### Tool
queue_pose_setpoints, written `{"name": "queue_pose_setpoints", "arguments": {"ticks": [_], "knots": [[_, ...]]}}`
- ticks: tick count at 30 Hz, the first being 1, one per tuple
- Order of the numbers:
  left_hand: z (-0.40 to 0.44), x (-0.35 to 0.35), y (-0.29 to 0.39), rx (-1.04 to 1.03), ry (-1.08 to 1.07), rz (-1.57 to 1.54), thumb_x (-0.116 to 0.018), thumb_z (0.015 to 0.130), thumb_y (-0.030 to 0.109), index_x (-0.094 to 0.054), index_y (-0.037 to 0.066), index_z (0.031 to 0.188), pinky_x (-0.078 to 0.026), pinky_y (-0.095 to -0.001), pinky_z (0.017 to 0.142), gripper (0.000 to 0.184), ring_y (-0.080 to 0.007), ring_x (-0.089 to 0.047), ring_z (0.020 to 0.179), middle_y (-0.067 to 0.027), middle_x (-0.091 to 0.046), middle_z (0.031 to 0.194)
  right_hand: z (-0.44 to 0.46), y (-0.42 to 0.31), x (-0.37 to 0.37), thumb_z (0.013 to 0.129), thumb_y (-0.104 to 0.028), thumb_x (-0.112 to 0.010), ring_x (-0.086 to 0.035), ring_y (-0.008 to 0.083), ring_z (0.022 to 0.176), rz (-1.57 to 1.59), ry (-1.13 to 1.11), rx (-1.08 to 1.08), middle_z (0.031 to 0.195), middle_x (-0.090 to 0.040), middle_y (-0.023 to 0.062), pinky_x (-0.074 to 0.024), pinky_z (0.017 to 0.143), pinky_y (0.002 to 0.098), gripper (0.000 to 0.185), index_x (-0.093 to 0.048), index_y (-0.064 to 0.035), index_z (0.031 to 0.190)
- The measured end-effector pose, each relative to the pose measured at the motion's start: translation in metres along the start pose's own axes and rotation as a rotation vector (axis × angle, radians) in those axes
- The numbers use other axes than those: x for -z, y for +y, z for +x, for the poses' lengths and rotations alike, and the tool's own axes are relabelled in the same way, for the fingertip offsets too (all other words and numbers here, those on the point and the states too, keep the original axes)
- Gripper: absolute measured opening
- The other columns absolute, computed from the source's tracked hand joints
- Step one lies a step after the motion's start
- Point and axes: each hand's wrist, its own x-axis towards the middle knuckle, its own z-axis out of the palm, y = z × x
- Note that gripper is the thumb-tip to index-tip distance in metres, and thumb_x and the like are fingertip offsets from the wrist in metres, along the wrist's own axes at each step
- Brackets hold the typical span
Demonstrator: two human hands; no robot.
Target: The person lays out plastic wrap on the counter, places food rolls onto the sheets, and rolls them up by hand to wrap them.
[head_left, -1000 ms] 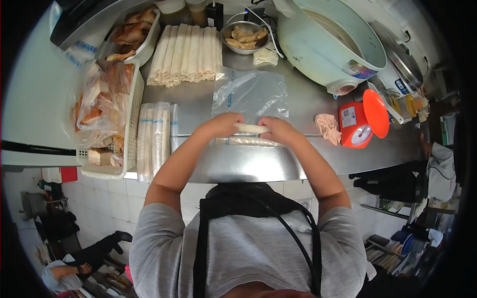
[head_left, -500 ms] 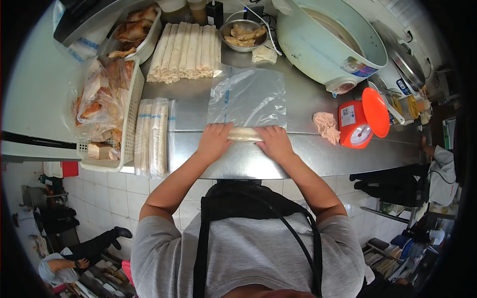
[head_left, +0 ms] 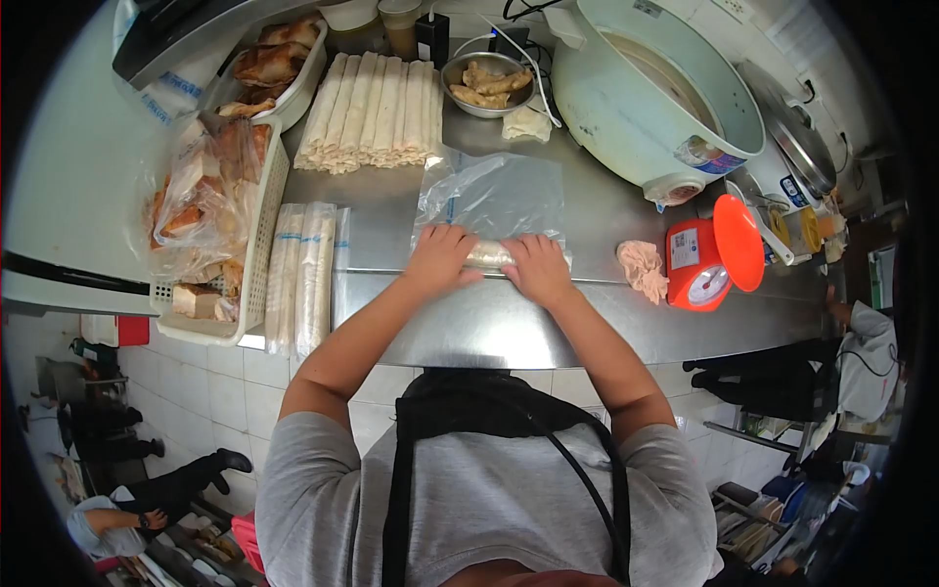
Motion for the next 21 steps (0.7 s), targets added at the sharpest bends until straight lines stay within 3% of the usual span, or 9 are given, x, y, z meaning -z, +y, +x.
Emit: {"name": "queue_pose_setpoints", "arguments": {"ticks": [2, 5, 8, 10, 13, 14, 15, 19, 21], "knots": [[-0.012, -0.009, 0.0, -0.013, 0.108, -0.079, -0.067, 0.067, 0.026, -0.059, 0.013, 0.1, -0.035, -0.0397, 0.081, 0.036, -0.0255, -0.049, 0.095, -0.0071, -0.054, 0.095, 0.003, 0.001, -0.003, 0.07, -0.029, -0.065, -0.049, 0.0239, 0.093, 0.035, -0.08, -0.018, 0.097, -0.053, 0.0061, -0.0383, 0.079, 0.0369, 0.04, -0.055, -0.0158, 0.106], [-0.018, -0.011, -0.008, -0.007, -0.077, -0.067, -0.07, 0.064, 0.027, -0.056, 0.013, 0.104, -0.037, -0.0379, 0.08, 0.044, -0.026, -0.05, 0.094, -0.0072, -0.053, 0.098, -0.001, -0.002, 0.0, 0.072, -0.029, -0.064, -0.049, 0.0244, 0.093, 0.091, -0.201, -0.018, 0.097, -0.053, 0.0065, -0.039, 0.078, 0.0364, 0.039, -0.054, -0.0151, 0.107], [-0.055, -0.004, 0.006, -0.075, -0.088, -0.09, -0.07, 0.064, 0.027, -0.055, 0.013, 0.107, -0.037, -0.0382, 0.078, 0.048, -0.0263, -0.05, 0.093, -0.0075, -0.052, 0.099, -0.029, -0.028, 0.006, 0.074, -0.03, -0.062, -0.049, 0.0257, 0.096, 0.096, -0.265, -0.021, 0.099, -0.053, 0.0074, -0.0389, 0.079, 0.0374, 0.039, -0.054, -0.014, 0.108], [-0.062, 0.009, 0.016, -0.002, -0.167, -0.15, -0.067, 0.069, 0.028, -0.054, 0.012, 0.11, -0.037, -0.0393, 0.082, 0.046, -0.0274, -0.049, 0.096, -0.0089, -0.052, 0.103, -0.046, -0.045, 0.009, 0.075, -0.03, -0.061, -0.048, 0.0268, 0.097, 0.079, -0.171, 0.008, 0.1, -0.052, 0.0083, -0.0387, 0.08, 0.039, 0.04, -0.054, -0.0128, 0.109], [-0.054, 0.012, 0.012, 0.042, -0.162, -0.273, -0.058, 0.078, 0.029, -0.049, 0.01, 0.119, -0.032, -0.0427, 0.092, 0.047, -0.0315, -0.043, 0.108, -0.0138, -0.047, 0.116, -0.039, -0.042, 0.026, 0.076, -0.032, -0.059, -0.048, 0.0289, 0.099, 0.216, -0.311, -0.035, 0.105, -0.051, 0.0098, -0.0366, 0.082, 0.0418, 0.042, -0.053, -0.011, 0.112], [-0.044, 0.013, 0.006, 0.041, -0.135, -0.315, -0.055, 0.081, 0.029, -0.046, 0.009, 0.123, -0.03, -0.0441, 0.095, 0.047, -0.0332, -0.04, 0.113, -0.0158, -0.044, 0.122, -0.029, -0.036, 0.028, 0.077, -0.033, -0.057, -0.045, 0.03, 0.104, 0.224, -0.306, -0.068, 0.11, -0.049, 0.011, -0.0346, 0.085, 0.043, 0.044, -0.051, -0.0108, 0.114], [-0.033, 0.021, 0.003, 0.081, -0.222, -0.362, -0.046, 0.086, 0.033, -0.037, 0.007, 0.13, -0.019, -0.0461, 0.103, 0.051, -0.035, -0.027, 0.125, -0.0174, -0.031, 0.135, -0.017, -0.027, 0.031, 0.078, -0.035, -0.056, -0.043, 0.0311, 0.108, 0.233, -0.302, -0.102, 0.115, -0.048, 0.0122, -0.0326, 0.089, 0.0442, 0.046, -0.05, -0.0105, 0.117], [-0.012, -0.007, -0.029, 0.133, -0.185, -0.084, -0.043, 0.086, 0.04, -0.031, 0.006, 0.133, -0.013, -0.0452, 0.106, 0.059, -0.0334, -0.016, 0.131, -0.0169, -0.025, 0.14, 0.016, 0.02, 0.008, 0.082, -0.04, -0.049, -0.025, 0.0331, 0.127, -0.014, -0.103, -0.149, 0.135, -0.033, 0.0135, -0.0196, 0.101, 0.05, 0.056, -0.039, -0.0113, 0.129], [-0.011, -0.01, -0.044, 0.142, -0.184, -0.01, -0.042, 0.086, 0.041, -0.029, 0.006, 0.134, -0.009, -0.0452, 0.106, 0.06, -0.0335, -0.013, 0.132, -0.0167, -0.022, 0.141, 0.015, 0.036, -0.003, 0.082, -0.042, -0.048, -0.018, 0.0324, 0.13, -0.048, -0.204, -0.217, 0.139, -0.027, 0.0119, -0.0143, 0.103, 0.0525, 0.059, -0.035, -0.0121, 0.132]]}}
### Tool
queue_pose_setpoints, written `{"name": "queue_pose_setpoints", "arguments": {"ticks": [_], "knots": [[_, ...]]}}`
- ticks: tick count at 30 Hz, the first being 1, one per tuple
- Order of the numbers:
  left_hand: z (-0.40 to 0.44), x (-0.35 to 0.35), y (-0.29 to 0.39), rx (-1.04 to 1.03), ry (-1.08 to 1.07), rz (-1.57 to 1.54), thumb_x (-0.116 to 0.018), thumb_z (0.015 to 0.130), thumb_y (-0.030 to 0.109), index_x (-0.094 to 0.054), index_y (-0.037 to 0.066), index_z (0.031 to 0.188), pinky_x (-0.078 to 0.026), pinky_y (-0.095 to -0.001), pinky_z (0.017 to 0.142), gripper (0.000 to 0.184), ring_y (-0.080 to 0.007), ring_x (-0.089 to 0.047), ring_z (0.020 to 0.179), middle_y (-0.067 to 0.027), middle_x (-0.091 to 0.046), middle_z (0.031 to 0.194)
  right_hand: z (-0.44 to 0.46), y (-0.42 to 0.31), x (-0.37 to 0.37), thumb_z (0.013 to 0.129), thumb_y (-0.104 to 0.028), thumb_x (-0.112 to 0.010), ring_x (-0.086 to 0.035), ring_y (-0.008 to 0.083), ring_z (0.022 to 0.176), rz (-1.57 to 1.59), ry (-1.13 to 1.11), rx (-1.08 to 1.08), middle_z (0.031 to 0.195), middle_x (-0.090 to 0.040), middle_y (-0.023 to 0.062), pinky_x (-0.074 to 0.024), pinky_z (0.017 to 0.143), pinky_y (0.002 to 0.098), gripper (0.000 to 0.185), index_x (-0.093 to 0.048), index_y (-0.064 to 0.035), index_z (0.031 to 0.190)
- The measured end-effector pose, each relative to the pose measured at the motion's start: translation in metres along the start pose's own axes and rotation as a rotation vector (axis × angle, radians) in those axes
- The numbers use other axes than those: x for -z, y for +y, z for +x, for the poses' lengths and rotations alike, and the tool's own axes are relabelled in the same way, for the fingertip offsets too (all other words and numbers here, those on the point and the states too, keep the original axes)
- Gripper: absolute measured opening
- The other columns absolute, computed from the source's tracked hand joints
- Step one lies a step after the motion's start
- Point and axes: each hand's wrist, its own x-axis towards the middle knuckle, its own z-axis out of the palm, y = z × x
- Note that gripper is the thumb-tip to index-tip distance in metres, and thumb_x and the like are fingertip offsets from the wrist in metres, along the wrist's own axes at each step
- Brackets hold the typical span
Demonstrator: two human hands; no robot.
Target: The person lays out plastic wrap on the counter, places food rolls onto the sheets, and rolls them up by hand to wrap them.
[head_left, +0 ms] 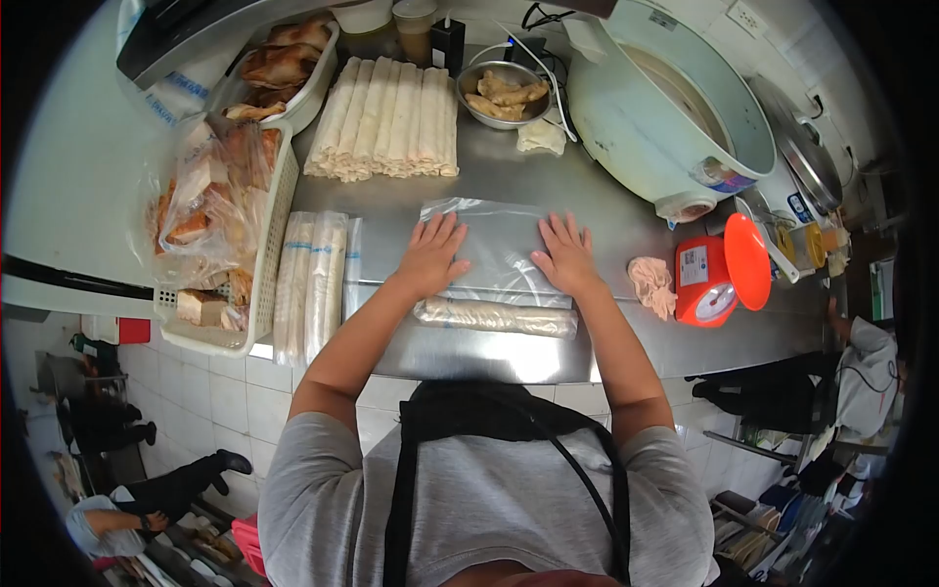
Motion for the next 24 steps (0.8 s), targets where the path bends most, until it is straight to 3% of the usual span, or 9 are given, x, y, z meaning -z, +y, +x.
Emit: {"name": "queue_pose_setpoints", "arguments": {"ticks": [6, 8, 12, 15, 18, 21, 24], "knots": [[0.024, 0.026, -0.022, 0.158, 0.026, -0.114, -0.053, 0.08, 0.031, -0.037, 0.005, 0.129, -0.017, -0.0484, 0.104, 0.057, -0.0367, -0.026, 0.126, -0.0201, -0.03, 0.136, 0.001, 0.01, -0.005, 0.081, -0.044, -0.047, -0.015, 0.0326, 0.132, 0.01, -0.021, -0.017, 0.141, -0.025, 0.0099, -0.011, 0.103, 0.0549, 0.062, -0.034, -0.0137, 0.133], [0.048, 0.059, -0.046, 0.058, 0.473, -0.013, -0.056, 0.077, 0.027, -0.041, 0.005, 0.126, -0.021, -0.0497, 0.102, 0.055, -0.04, -0.03, 0.123, -0.0236, -0.034, 0.132, 0.002, 0.009, -0.002, 0.08, -0.044, -0.048, -0.015, 0.0324, 0.132, 0.018, -0.019, -0.021, 0.141, -0.025, 0.0099, -0.0108, 0.103, 0.0546, 0.063, -0.034, -0.0141, 0.133], [0.109, 0.103, -0.097, 0.584, 0.749, 0.417, -0.049, 0.082, 0.034, -0.031, -0.003, 0.13, -0.015, -0.0502, 0.103, 0.063, -0.0419, -0.018, 0.128, -0.0264, -0.026, 0.136, 0.001, 0.007, -0.001, 0.078, -0.046, -0.049, -0.016, 0.0318, 0.132, 0.025, -0.007, -0.023, 0.141, -0.025, 0.0097, -0.0108, 0.103, 0.054, 0.065, -0.034, -0.0144, 0.133], [0.131, 0.106, -0.105, 0.81, 0.428, 0.382, -0.042, 0.086, 0.037, -0.024, -0.006, 0.132, -0.011, -0.0498, 0.104, 0.066, -0.0397, -0.012, 0.131, -0.0254, -0.021, 0.138, 0.001, 0.007, -0.002, 0.078, -0.047, -0.05, -0.016, 0.0314, 0.132, 0.021, -0.009, -0.034, 0.141, -0.026, 0.0097, -0.0109, 0.103, 0.0534, 0.065, -0.035, -0.0144, 0.132], [0.141, 0.092, -0.099, 0.76, 0.398, 0.547, -0.037, 0.087, 0.033, -0.025, -0.004, 0.132, -0.016, -0.0492, 0.103, 0.059, -0.038, -0.021, 0.128, -0.0237, -0.027, 0.136, 0.003, 0.009, -0.001, 0.077, -0.047, -0.051, -0.017, 0.0313, 0.131, 0.034, -0.018, -0.045, 0.14, -0.027, 0.0094, -0.0108, 0.103, 0.053, 0.065, -0.036, -0.0143, 0.132], [0.146, 0.105, -0.086, 0.751, 0.286, 0.277, -0.042, 0.086, 0.024, -0.031, -0.002, 0.129, -0.031, -0.0449, 0.096, 0.051, -0.0362, -0.039, 0.116, -0.0229, -0.04, 0.127, 0.0, 0.008, -0.003, 0.077, -0.048, -0.051, -0.017, 0.0317, 0.131, 0.06, -0.007, -0.042, 0.14, -0.028, 0.01, -0.0116, 0.103, 0.0533, 0.065, -0.038, -0.0142, 0.131], [0.145, 0.123, -0.075, 0.765, 0.345, 0.14, -0.045, 0.082, 0.011, -0.041, -0.005, 0.12, -0.046, -0.04, 0.075, 0.041, -0.0352, -0.055, 0.095, -0.0207, -0.054, 0.108, 0.004, 0.008, -0.003, 0.076, -0.045, -0.053, -0.018, 0.0336, 0.13, 0.162, 0.005, -0.101, 0.139, -0.028, 0.013, -0.0137, 0.102, 0.0542, 0.066, -0.036, -0.0146, 0.132]]}}
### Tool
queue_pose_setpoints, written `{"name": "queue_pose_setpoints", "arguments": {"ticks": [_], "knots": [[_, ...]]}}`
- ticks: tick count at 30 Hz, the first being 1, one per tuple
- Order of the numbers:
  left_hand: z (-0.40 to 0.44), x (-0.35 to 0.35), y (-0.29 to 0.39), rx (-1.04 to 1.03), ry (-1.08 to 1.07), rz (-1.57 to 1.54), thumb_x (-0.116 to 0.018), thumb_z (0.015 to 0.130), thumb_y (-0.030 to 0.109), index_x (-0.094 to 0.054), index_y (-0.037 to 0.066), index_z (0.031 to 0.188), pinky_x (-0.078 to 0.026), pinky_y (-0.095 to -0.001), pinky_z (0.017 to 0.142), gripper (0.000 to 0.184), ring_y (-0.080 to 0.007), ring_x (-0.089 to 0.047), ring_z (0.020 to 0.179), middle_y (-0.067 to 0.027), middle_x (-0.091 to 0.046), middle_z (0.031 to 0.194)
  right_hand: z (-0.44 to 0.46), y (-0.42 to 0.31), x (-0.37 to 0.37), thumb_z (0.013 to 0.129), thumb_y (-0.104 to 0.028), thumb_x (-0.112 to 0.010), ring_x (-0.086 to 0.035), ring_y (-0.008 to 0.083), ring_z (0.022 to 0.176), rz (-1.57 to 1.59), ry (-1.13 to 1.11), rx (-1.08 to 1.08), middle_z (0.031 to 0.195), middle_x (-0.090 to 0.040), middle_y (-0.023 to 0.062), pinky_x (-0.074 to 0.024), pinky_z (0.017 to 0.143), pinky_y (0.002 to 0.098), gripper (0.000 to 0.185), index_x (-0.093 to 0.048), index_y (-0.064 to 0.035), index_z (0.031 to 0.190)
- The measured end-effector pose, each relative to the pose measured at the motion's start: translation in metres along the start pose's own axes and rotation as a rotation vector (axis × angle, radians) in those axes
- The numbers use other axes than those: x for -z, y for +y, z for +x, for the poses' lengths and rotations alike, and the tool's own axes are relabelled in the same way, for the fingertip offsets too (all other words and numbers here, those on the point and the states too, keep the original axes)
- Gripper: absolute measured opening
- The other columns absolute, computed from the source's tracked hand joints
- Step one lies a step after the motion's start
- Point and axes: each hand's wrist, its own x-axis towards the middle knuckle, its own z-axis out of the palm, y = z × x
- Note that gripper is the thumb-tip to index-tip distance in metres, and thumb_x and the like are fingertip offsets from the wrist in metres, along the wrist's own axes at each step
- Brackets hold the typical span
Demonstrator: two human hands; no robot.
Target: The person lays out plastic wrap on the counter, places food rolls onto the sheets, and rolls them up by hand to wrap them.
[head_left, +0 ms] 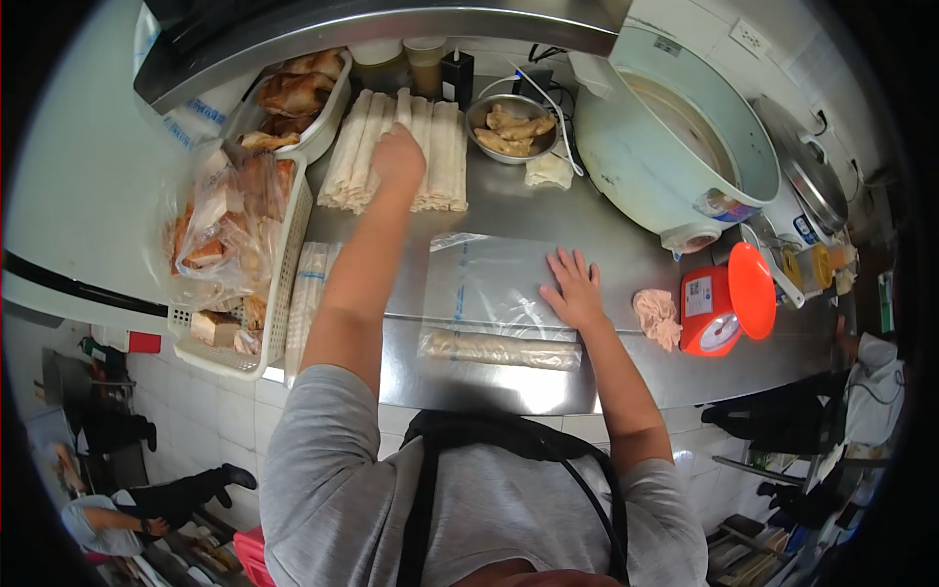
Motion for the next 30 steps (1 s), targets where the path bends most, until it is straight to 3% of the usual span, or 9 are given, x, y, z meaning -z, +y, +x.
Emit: {"name": "queue_pose_setpoints", "arguments": {"ticks": [3, 4, 7, 10, 13, 17, 20, 26, 30], "knots": [[0.015, 0.014, -0.015, 0.138, -0.371, -0.687, -0.048, 0.075, 0.004, -0.048, -0.005, 0.112, -0.049, -0.0346, 0.064, 0.038, -0.0299, -0.059, 0.078, -0.0179, -0.057, 0.091, 0.019, -0.029, 0.029, 0.073, -0.033, -0.063, -0.021, 0.0368, 0.128, 0.06, 0.115, -0.013, 0.137, -0.029, 0.0177, -0.018, 0.1, 0.0552, 0.071, -0.031, -0.0164, 0.134], [-0.006, 0.027, -0.015, 0.098, -0.35, -1.082, -0.048, 0.073, 0.003, -0.05, -0.004, 0.11, -0.049, -0.0312, 0.066, 0.038, -0.0212, -0.059, 0.078, -0.0153, -0.057, 0.091, 0.029, -0.046, 0.044, 0.07, -0.027, -0.066, -0.022, 0.037, 0.128, 0.013, 0.2, 0.069, 0.136, -0.029, 0.018, -0.0196, 0.1, 0.0548, 0.074, -0.029, -0.0172, 0.134], [-0.053, 0.046, -0.017, -0.016, -0.807, -1.331, -0.05, 0.073, 0.003, -0.048, -0.003, 0.114, -0.049, -0.0286, 0.067, 0.042, -0.0152, -0.057, 0.08, -0.0127, -0.057, 0.097, 0.05, -0.093, 0.078, 0.066, -0.014, -0.07, -0.022, 0.0369, 0.127, -0.089, 0.416, 0.307, 0.134, -0.03, 0.0158, -0.0238, 0.097, 0.0544, 0.075, -0.033, -0.018, 0.131], [-0.107, 0.044, -0.011, -0.28, -1.233, -1.45, -0.051, 0.072, 0.002, -0.047, -0.002, 0.117, -0.048, -0.0252, 0.069, 0.045, -0.0135, -0.057, 0.08, -0.0091, -0.057, 0.097, 0.053, -0.096, 0.083, 0.068, -0.013, -0.067, -0.034, 0.0345, 0.121, -0.194, 0.489, 0.507, 0.126, -0.041, 0.0143, -0.0279, 0.095, 0.0512, 0.06, -0.042, -0.0159, 0.122], [-0.137, 0.013, -0.012, -0.417, -1.473, -1.286, -0.059, 0.074, 0.01, -0.047, 0.001, 0.117, -0.045, -0.0252, 0.074, 0.046, -0.0127, -0.055, 0.086, -0.0067, -0.056, 0.095, 0.024, -0.072, 0.067, 0.07, -0.012, -0.065, -0.046, 0.0307, 0.108, 0.033, -0.007, 0.326, 0.112, -0.052, 0.0125, -0.0349, 0.089, 0.0446, 0.045, -0.048, -0.0126, 0.111], [-0.175, -0.037, -0.026, -0.666, -1.184, -0.655, -0.062, 0.073, 0.015, -0.054, 0.003, 0.106, -0.044, -0.0313, 0.077, 0.036, -0.0209, -0.054, 0.09, -0.0104, -0.056, 0.099, -0.025, -0.051, 0.034, 0.071, -0.009, -0.065, -0.055, 0.0297, 0.091, 0.311, -0.372, 0.196, 0.1, -0.057, 0.0109, -0.0443, 0.077, 0.0328, 0.036, -0.052, -0.0084, 0.105], [-0.208, -0.03, -0.029, -0.692, -0.929, -0.505, -0.063, 0.073, 0.017, -0.06, 0.005, 0.097, -0.039, -0.0374, 0.084, 0.028, -0.0294, -0.05, 0.095, -0.0138, -0.053, 0.101, -0.036, -0.037, 0.009, 0.074, -0.017, -0.063, -0.051, 0.0283, 0.098, 0.299, -0.339, 0.278, 0.101, -0.055, 0.0121, -0.0406, 0.081, 0.037, 0.041, -0.05, -0.0116, 0.112], [-0.263, -0.003, -0.036, -0.855, -0.337, -0.199, -0.072, 0.064, 0.027, -0.043, 0.003, 0.121, -0.031, -0.0406, 0.091, 0.069, -0.0302, -0.043, 0.103, -0.0145, -0.049, 0.106, -0.086, -0.065, 0.021, 0.067, -0.029, -0.069, -0.043, 0.024, 0.098, -0.071, 0.012, 0.332, 0.102, -0.048, 0.0067, -0.0339, 0.086, 0.036, 0.06, -0.046, -0.0105, 0.12], [-0.274, -0.018, -0.044, -0.792, -0.282, -0.313, -0.077, 0.056, 0.027, -0.039, 0.003, 0.122, -0.031, -0.041, 0.091, 0.08, -0.0308, -0.044, 0.101, -0.0155, -0.048, 0.108, -0.097, -0.061, 0.003, 0.064, -0.035, -0.07, -0.044, 0.0236, 0.096, -0.043, 0.126, 0.317, 0.104, -0.049, 0.0058, -0.035, 0.085, 0.0358, 0.064, -0.047, -0.0109, 0.119]]}}
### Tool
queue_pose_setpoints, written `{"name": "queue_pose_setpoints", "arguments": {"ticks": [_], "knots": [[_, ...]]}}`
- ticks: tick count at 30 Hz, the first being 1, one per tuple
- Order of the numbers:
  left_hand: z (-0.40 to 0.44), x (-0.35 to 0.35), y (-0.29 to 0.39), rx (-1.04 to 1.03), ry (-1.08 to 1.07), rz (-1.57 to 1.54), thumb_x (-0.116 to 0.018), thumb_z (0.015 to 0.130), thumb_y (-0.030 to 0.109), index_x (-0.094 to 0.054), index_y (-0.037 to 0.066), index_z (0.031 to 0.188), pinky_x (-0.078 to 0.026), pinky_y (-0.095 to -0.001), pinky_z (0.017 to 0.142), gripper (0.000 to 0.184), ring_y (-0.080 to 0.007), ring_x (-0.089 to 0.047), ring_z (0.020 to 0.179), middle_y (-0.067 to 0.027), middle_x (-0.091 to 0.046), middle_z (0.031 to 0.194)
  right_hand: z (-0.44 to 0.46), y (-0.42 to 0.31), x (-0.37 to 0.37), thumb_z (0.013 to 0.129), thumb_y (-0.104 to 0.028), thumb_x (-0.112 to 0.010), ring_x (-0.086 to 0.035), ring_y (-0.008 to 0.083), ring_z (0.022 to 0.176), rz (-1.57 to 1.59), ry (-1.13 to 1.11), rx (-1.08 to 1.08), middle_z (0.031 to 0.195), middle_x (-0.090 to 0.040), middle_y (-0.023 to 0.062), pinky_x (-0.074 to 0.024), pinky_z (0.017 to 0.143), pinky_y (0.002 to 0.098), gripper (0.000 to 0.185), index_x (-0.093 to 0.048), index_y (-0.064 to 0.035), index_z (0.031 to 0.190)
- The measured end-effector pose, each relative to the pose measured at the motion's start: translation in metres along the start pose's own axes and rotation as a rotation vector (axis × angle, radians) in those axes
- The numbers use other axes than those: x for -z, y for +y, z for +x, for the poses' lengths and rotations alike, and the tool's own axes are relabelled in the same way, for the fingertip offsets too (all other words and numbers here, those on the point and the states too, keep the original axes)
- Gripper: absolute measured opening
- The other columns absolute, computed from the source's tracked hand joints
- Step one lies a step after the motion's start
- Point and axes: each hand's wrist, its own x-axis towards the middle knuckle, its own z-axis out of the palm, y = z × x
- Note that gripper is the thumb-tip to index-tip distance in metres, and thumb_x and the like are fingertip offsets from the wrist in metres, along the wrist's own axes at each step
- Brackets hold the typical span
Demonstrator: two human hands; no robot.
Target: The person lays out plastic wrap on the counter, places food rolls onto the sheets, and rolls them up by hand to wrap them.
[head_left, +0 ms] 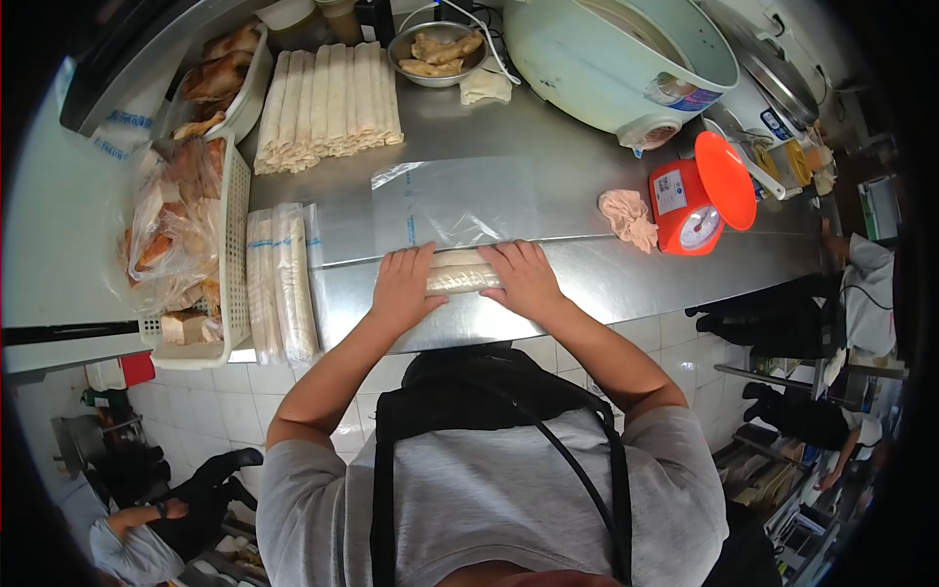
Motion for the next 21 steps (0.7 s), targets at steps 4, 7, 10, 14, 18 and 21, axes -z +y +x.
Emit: {"name": "queue_pose_setpoints", "arguments": {"ticks": [4, 7, 10, 14, 18, 21], "knots": [[0.004, -0.001, -0.011, -0.066, 0.023, 0.043, -0.072, 0.062, 0.03, -0.049, 0.006, 0.111, -0.031, -0.041, 0.091, 0.059, -0.0297, -0.047, 0.098, -0.0134, -0.05, 0.105, 0.011, 0.013, 0.002, 0.071, -0.036, -0.065, -0.047, 0.0256, 0.097, 0.081, -0.172, -0.015, 0.102, -0.054, 0.0073, -0.0373, 0.085, 0.036, 0.05, -0.054, -0.0123, 0.113], [0.019, 0.013, -0.012, -0.03, -0.032, 0.134, -0.061, 0.074, 0.036, -0.056, 0.009, 0.1, -0.031, -0.0405, 0.088, 0.038, -0.0278, -0.048, 0.098, -0.0114, -0.054, 0.099, 0.044, 0.035, 0.013, 0.076, -0.038, -0.059, -0.049, 0.0269, 0.099, 0.271, -0.477, -0.109, 0.1, -0.057, 0.0089, -0.0383, 0.085, 0.0363, 0.042, -0.057, -0.0128, 0.109], [0.054, 0.029, -0.027, 0.072, -0.367, 0.052, -0.047, 0.084, 0.04, -0.059, 0.01, 0.094, -0.032, -0.0398, 0.085, 0.033, -0.0278, -0.049, 0.098, -0.0117, -0.057, 0.097, 0.072, 0.052, 0.015, 0.076, -0.038, -0.059, -0.049, 0.0266, 0.097, 0.295, -0.601, -0.122, 0.098, -0.056, 0.0102, -0.0367, 0.086, 0.0377, 0.041, -0.057, -0.0125, 0.108], [0.087, 0.029, -0.049, 0.064, -0.481, -0.038, -0.039, 0.089, 0.038, -0.058, 0.011, 0.091, -0.032, -0.0389, 0.081, 0.033, -0.0266, -0.051, 0.094, -0.01, -0.059, 0.093, 0.069, 0.024, 0.006, 0.071, -0.037, -0.063, -0.047, 0.0253, 0.095, -0.106, 0.008, 0.001, 0.098, -0.052, 0.0083, -0.0348, 0.085, 0.0383, 0.047, -0.054, -0.0134, 0.111], [0.097, 0.024, -0.054, 0.021, -0.449, 0.033, -0.046, 0.087, 0.033, -0.057, 0.011, 0.094, -0.033, -0.0383, 0.081, 0.026, -0.0265, -0.051, 0.095, -0.0092, -0.059, 0.093, 0.057, 0.015, -0.014, 0.069, -0.037, -0.064, -0.044, 0.0246, 0.096, -0.112, 0.119, 0.098, 0.1, -0.049, 0.0059, -0.0342, 0.083, 0.0377, 0.052, -0.051, -0.014, 0.114], [0.088, 0.007, -0.046, -0.009, -0.075, 0.12, -0.055, 0.08, 0.029, -0.056, 0.011, 0.098, -0.034, -0.0387, 0.083, 0.026, -0.0273, -0.049, 0.098, -0.0097, -0.057, 0.095, 0.063, 0.023, -0.018, 0.068, -0.038, -0.065, -0.044, 0.0243, 0.097, -0.082, 0.038, 0.084, 0.1, -0.049, 0.0055, -0.0338, 0.084, 0.0379, 0.053, -0.051, -0.0137, 0.114]]}}
